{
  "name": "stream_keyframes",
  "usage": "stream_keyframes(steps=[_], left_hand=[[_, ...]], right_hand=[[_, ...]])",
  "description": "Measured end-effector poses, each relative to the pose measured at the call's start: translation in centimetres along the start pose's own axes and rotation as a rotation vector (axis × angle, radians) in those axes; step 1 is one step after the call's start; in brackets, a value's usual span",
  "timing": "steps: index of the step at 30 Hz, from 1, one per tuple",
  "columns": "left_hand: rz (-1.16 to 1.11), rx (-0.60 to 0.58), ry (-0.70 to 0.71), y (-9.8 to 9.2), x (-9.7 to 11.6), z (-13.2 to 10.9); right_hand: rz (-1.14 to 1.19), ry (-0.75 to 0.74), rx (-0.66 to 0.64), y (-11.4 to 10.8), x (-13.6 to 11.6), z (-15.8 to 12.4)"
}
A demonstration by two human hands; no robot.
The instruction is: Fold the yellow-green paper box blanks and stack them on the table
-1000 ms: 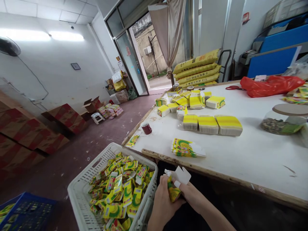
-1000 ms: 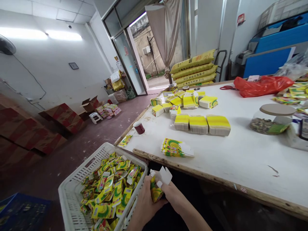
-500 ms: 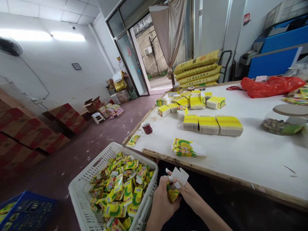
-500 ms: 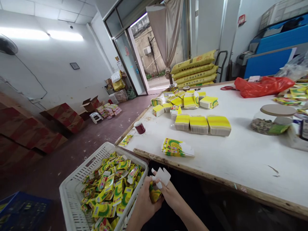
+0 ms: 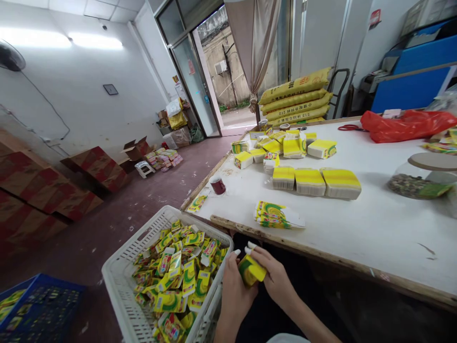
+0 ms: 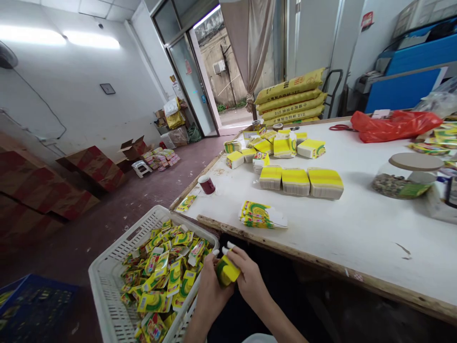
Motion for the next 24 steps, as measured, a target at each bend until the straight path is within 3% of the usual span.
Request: stream_keyframes(steps=[2,7,11,13,17,20,24], left_hand=[[0.083,-0.001,0.075,-0.8,0.6,0.2],[0.027,-0.082,0.05,-3.0,2.0,0.7],[0.02,-0.205,-0.04,-3.9,2.2,0.7],[0.036,-0.211,-0.034,-4.0,2.3,0.7],[0.063,-0.156,-0.027,-3.8,2.4,0.8],[0.045,-0.124,-0.052,-4.2,2.1,0.9],[0.0,-0.112,-0.096,-5.1,1.6,0.8]], right_hand=[[-0.054,-0.014,0.034,-0.2,0.9,0.0],[-0.199,-0.077,-0.296,-2.4,0.0,0.1],[-0.21,-0.062,-0.47,-4.6,-1.9,0.5],[-0.182,-0.032,-0.478,-4.8,-2.6,0.8],[-0.116,0.046,-0.354,-3.5,-2.9,1.5],[-0.08,0.002,-0.387,-2.4,-2.5,1.8],[-0.063,-0.059,-0.402,-2.7,-2.1,2.0]])
Point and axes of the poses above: each hand's wrist, its own z-axis towards the middle knuckle, its own y-axis out of the palm, x = y × z, the point moved 1 cm from there along z, towards the middle knuckle, and after that the axes turned 9 degrees about -z, right-handed, at the moved point
